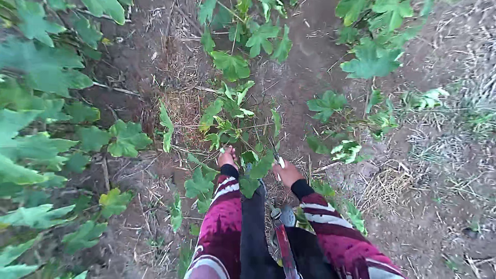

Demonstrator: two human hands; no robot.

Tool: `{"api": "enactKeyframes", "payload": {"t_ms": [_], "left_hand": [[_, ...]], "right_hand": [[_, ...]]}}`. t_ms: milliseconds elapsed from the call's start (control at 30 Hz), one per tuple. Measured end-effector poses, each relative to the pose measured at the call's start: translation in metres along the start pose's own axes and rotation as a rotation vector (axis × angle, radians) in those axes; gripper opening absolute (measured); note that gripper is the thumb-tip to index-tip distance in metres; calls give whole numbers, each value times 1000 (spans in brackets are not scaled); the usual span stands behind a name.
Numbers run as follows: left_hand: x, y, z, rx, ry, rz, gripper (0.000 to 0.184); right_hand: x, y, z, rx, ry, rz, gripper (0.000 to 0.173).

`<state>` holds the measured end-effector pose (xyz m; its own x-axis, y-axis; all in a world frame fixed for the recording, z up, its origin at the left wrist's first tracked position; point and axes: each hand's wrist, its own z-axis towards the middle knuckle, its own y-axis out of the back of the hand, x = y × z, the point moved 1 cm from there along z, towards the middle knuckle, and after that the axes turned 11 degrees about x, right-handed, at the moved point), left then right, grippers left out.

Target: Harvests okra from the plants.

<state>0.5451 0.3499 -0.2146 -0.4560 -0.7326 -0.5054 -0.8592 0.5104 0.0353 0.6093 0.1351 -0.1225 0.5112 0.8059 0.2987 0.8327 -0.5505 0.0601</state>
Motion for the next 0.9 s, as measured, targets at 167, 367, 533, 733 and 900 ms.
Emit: {"api": "enactKeyframes", "payload": {"t_ms": [167,367,533,733,900], "left_hand": [[-19,-8,46,82,118,-85,21],[-35,-13,76,32,108,-228,30],[-36,-5,90,-23,43,-408,22],[-32,9,102,17,18,-401,20],[-32,18,107,18,13,-398,25]], "right_hand": [[80,30,33,48,5,-5,50],[120,49,94,156,-91,-569,55],[178,41,115,165,-9,-834,46],[211,-21,101,194,-111,-1089,41],[217,-43,133,150,-185,-1106,38]]}}
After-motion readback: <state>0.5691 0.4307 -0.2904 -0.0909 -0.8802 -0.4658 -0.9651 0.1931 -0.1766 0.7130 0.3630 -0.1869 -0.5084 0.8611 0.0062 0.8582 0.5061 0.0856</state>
